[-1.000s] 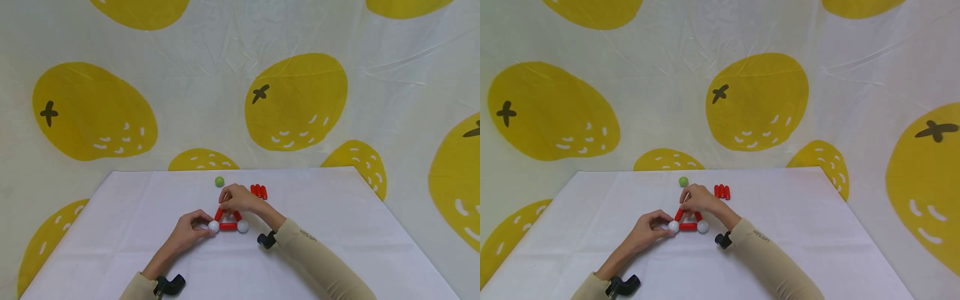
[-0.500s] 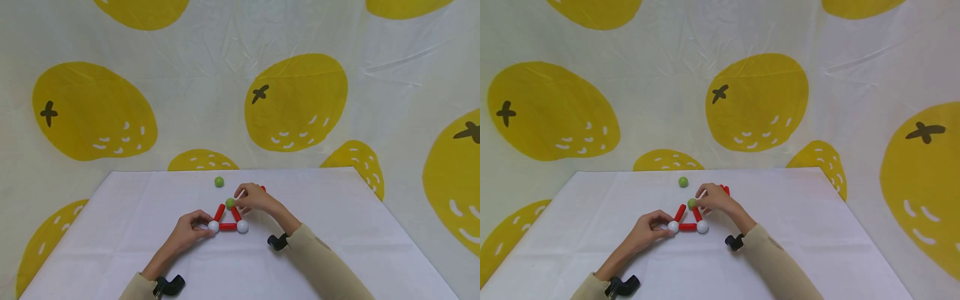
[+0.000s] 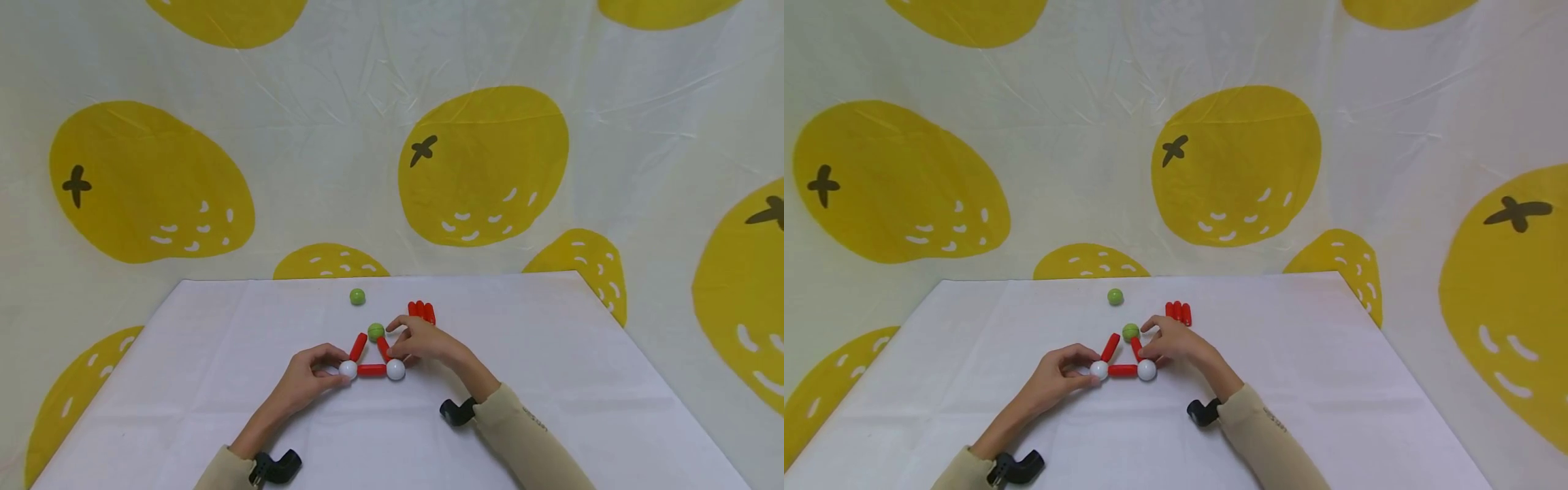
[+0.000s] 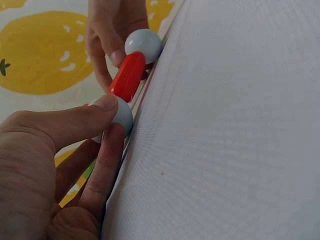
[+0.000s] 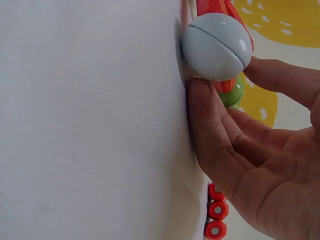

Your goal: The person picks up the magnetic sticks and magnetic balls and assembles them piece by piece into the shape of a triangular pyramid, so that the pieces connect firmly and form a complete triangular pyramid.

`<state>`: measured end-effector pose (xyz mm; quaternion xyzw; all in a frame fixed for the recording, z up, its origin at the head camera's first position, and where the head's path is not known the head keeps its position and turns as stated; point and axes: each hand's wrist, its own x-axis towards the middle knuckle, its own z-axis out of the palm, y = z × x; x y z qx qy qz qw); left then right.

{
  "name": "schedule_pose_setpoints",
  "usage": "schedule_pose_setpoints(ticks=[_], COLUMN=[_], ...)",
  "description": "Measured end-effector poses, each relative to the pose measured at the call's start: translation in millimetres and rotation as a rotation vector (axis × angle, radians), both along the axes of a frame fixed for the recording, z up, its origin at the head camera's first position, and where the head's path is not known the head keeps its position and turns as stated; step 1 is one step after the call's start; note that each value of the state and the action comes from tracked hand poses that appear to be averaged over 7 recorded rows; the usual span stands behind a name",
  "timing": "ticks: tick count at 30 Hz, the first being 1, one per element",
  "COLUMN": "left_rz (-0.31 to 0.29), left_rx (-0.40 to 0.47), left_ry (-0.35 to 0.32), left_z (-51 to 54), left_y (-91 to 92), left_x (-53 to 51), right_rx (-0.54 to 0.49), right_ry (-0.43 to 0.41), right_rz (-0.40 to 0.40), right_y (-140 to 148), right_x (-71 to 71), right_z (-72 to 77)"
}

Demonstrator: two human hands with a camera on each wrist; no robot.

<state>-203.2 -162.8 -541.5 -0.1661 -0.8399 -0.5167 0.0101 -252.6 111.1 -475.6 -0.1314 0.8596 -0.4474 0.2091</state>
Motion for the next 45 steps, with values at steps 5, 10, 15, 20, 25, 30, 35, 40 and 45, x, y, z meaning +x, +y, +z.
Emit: schedule_pose_setpoints(ticks=[5,10,15,20,25,30,35,40,45], left_rz=[0.009,0.010,-0.001,-0.001,-0.009,-0.012,-0.008,0.009,0.010], left_rx=[-0.005,-0.006,-0.002,0.002,0.006,-0.003,-0.005,-0.004,0.004], left_ry=[-0.017,-0.036,-0.051,-0.049,-0.040,-0.038,-0.033,-0.046,-0.068], left_z=[0.6,1.1,2.2,1.2,0.1,-0.1,-0.5,0.1,1.3], left_y=[-0.1,0.3,1.0,0.8,0.5,1.3,1.7,1.0,0.1], left_x=[1.0,1.2,1.7,2.3,2.1,1.5,0.9,1.0,1.4], right_rx=[0.004,-0.010,-0.022,-0.045,-0.072,-0.086,-0.097,-0.095,-0.097], right_ry=[0.003,-0.003,-0.007,-0.003,0.000,0.012,0.019,0.033,0.034], right_rz=[0.011,0.017,0.018,0.025,0.045,0.064,0.080,0.095,0.097], right_y=[-1.6,-1.2,0.3,1.0,0.9,0.8,1.7,1.5,1.4], right_x=[-2.3,-2.7,-0.5,0.4,-0.1,-1.0,-1.1,-0.8,0.1], right_z=[-4.8,-7.2,-6.3,-6.2,-6.4,-7.1,-7.1,-6.5,-5.5])
